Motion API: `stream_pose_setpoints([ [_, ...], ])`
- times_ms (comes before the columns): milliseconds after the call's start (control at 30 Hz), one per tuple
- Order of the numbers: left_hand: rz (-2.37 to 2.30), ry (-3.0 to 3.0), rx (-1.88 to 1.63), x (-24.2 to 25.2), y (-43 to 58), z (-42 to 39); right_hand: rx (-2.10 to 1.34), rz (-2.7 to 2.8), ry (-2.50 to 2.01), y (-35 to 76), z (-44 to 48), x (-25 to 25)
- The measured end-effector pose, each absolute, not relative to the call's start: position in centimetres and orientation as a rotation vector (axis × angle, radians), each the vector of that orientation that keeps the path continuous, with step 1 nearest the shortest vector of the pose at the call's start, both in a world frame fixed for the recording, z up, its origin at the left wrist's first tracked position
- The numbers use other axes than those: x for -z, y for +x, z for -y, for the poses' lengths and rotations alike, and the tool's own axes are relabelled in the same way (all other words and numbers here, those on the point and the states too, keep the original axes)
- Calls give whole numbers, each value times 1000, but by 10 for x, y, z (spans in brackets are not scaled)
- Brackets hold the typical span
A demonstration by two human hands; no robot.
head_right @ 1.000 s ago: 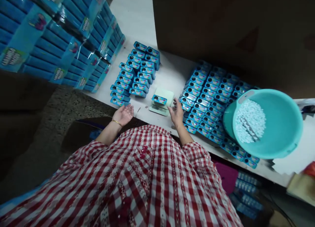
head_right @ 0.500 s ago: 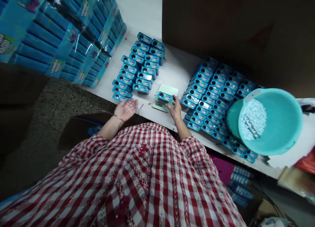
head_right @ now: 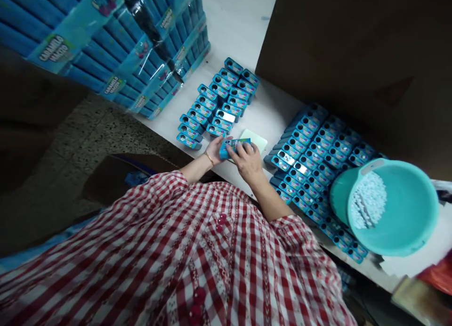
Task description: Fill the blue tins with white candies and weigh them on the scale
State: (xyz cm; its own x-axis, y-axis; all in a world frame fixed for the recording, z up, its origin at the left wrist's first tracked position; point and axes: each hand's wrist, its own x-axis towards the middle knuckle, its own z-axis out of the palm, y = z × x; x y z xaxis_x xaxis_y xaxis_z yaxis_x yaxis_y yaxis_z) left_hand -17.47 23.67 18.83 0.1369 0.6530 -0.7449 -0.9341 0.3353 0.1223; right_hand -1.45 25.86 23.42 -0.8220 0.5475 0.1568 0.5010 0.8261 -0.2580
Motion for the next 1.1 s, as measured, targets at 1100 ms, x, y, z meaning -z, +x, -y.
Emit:
stream_pose_setpoints([
  [1100,-869,-463,-1193,-173,-154,-255,-676,2270,-1205,33,-266,-203],
])
